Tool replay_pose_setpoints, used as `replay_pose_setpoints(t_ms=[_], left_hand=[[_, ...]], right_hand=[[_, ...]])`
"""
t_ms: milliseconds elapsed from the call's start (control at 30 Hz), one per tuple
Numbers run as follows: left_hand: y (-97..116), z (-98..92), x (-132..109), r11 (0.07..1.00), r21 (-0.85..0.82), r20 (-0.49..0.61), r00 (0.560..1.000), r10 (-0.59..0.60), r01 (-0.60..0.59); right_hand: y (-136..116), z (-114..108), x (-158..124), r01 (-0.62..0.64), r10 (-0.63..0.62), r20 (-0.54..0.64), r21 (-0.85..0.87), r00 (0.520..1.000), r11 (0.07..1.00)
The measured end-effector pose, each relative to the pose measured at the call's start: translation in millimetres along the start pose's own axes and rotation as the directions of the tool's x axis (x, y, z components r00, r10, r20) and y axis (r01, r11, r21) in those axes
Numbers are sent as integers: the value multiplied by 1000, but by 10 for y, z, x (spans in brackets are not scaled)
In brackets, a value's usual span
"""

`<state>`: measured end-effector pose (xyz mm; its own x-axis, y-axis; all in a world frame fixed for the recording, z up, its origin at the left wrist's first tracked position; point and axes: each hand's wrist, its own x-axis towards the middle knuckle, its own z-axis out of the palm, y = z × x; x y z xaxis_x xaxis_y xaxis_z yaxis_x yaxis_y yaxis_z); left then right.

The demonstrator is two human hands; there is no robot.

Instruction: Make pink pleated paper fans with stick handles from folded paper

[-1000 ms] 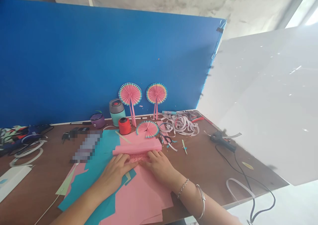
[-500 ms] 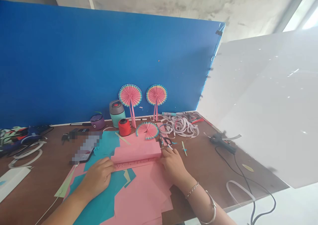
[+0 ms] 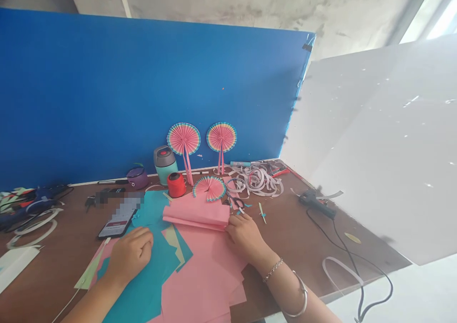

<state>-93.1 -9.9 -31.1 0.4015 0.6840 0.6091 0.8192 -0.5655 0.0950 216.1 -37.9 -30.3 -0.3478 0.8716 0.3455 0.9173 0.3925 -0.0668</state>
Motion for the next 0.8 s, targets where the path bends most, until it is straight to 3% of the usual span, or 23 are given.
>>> replay_pose_setpoints(t_ms=[100, 167, 267, 333, 400, 500, 567, 667, 733, 800], left_hand=[[83, -67, 46, 959, -259, 86, 991, -100, 119], [203, -129, 112, 849, -447, 289, 944, -159, 280], [462, -225, 253, 519, -612, 616, 771, -161, 597], [650, -261, 355, 287, -628, 716, 682, -152, 723], [817, -253, 443, 93, -641, 744, 647, -170, 762], [986, -152, 525, -108, -690, 715, 649, -262, 716], [1032, -51, 544, -142, -727, 677, 665, -315, 672], [1001, 84, 545, -46, -797, 566, 718, -405, 603], [927, 133, 544, 50, -841, 464, 765, -446, 539], [836, 142, 544, 123, -872, 374, 806, -459, 474]], right_hand=[[-31, -28, -10, -24, 37, -135, 93, 990, 995], [-71, -43, -18, -18, 48, -205, 146, 978, 989], [-162, -52, -27, 82, -21, -320, 178, 947, 980], [-232, -53, -31, 163, -91, -380, 162, 921, 973], [-298, -56, -35, 228, -161, -390, 132, 907, 965], [-369, -72, -46, 326, -277, -354, 86, 893, 941], [-389, -93, -52, 372, -333, -313, 71, 889, 926], [-341, -130, -34, 326, -286, -260, 125, 922, 937], [-233, -146, 20, 140, -93, -234, 190, 968, 972], [-73, -142, 122, -155, 189, -158, 202, 969, 967]])
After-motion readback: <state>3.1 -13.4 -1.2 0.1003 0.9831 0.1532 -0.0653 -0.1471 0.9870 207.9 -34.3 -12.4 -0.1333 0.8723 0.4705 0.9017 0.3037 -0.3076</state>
